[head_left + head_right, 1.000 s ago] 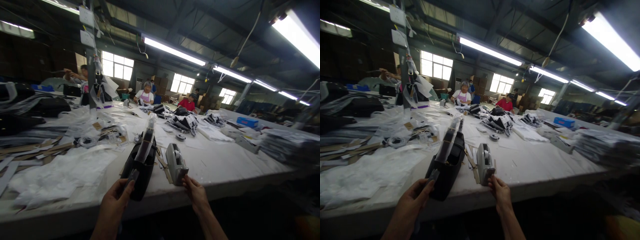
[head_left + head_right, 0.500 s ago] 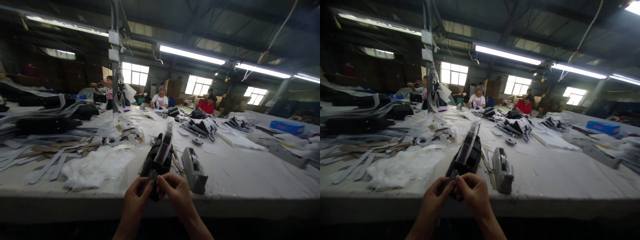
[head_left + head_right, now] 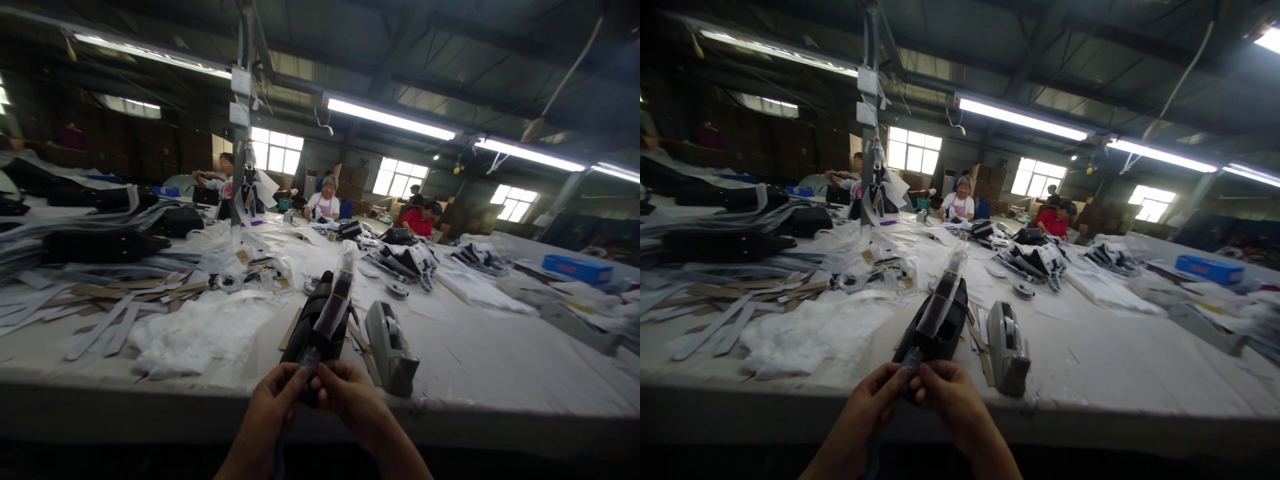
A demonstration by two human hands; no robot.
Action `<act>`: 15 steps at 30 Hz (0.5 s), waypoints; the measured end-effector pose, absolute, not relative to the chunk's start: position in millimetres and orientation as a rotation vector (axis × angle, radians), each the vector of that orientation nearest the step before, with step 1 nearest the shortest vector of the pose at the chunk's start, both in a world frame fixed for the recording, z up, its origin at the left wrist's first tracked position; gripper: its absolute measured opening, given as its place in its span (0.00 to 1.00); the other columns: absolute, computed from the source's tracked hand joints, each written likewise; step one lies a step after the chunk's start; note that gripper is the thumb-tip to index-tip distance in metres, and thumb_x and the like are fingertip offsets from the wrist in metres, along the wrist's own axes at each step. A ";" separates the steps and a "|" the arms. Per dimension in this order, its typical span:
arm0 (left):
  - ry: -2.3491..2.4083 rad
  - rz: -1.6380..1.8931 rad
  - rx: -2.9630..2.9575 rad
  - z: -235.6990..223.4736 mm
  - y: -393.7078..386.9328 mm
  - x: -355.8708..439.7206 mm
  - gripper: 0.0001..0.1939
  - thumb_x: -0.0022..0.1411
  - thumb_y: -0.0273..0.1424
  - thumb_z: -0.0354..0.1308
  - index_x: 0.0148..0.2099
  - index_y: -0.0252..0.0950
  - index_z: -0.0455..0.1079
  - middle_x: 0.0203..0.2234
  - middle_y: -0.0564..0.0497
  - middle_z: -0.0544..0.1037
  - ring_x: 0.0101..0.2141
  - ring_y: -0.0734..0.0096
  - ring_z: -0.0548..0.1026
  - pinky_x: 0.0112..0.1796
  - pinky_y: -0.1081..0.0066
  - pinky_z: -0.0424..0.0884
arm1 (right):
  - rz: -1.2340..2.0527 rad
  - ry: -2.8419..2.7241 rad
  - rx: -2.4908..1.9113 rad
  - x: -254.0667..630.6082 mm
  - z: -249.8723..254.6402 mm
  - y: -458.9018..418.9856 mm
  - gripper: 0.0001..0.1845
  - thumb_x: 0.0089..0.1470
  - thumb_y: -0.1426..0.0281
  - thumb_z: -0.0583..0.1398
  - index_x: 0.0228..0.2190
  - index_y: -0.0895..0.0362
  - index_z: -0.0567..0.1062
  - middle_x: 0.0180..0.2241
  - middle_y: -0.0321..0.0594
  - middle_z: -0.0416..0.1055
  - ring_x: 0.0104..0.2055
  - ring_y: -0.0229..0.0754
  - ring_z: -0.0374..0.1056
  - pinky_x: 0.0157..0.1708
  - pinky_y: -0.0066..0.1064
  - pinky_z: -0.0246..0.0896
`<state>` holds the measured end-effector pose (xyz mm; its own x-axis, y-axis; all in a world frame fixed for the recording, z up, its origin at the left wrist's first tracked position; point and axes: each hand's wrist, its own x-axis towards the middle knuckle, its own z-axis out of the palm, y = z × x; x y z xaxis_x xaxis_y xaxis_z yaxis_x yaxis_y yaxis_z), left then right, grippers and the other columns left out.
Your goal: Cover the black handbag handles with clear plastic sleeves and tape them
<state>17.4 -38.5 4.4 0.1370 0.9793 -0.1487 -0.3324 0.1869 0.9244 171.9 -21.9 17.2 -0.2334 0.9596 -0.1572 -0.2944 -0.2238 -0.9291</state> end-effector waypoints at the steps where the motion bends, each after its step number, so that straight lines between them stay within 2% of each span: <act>1: 0.934 1.143 0.863 5.4 -38.8 16.4 0.22 0.54 0.49 0.63 0.35 0.33 0.72 0.16 0.60 0.63 0.16 0.85 0.49 0.17 0.81 0.43 | 1.655 -1.007 -0.961 172.1 15.1 -23.1 0.19 0.45 0.56 0.71 0.29 0.60 0.81 0.27 0.39 0.78 0.22 0.29 0.67 0.28 0.21 0.64; 5: 0.905 1.123 0.836 9.7 -38.9 12.5 0.22 0.56 0.50 0.61 0.34 0.33 0.71 0.22 0.57 0.67 0.16 0.87 0.52 0.17 0.82 0.42 | 1.351 -1.254 -1.134 169.7 14.5 -25.7 0.20 0.48 0.54 0.68 0.28 0.61 0.82 0.26 0.42 0.79 0.20 0.33 0.68 0.23 0.23 0.62; 8: 0.899 1.096 0.840 9.8 -38.6 10.8 0.22 0.55 0.49 0.62 0.33 0.33 0.71 0.20 0.59 0.65 0.15 0.89 0.51 0.17 0.82 0.43 | 1.148 -1.367 -1.263 168.3 13.8 -26.0 0.22 0.50 0.52 0.66 0.28 0.60 0.82 0.22 0.41 0.77 0.20 0.37 0.69 0.22 0.25 0.62; 12: 0.871 1.069 0.756 8.2 -42.3 11.0 0.21 0.53 0.48 0.64 0.32 0.33 0.70 0.19 0.60 0.64 0.14 0.91 0.48 0.16 0.83 0.42 | 1.097 -1.267 -1.324 162.9 5.2 -28.8 0.23 0.47 0.51 0.66 0.24 0.60 0.81 0.22 0.42 0.78 0.20 0.40 0.70 0.22 0.27 0.63; 15: 0.871 1.045 0.720 8.1 -46.7 12.7 0.22 0.52 0.49 0.65 0.32 0.33 0.70 0.19 0.60 0.65 0.13 0.91 0.48 0.16 0.83 0.42 | 1.063 -1.221 -1.292 152.9 -1.5 -32.7 0.22 0.49 0.51 0.65 0.23 0.58 0.80 0.21 0.40 0.77 0.22 0.40 0.69 0.24 0.26 0.63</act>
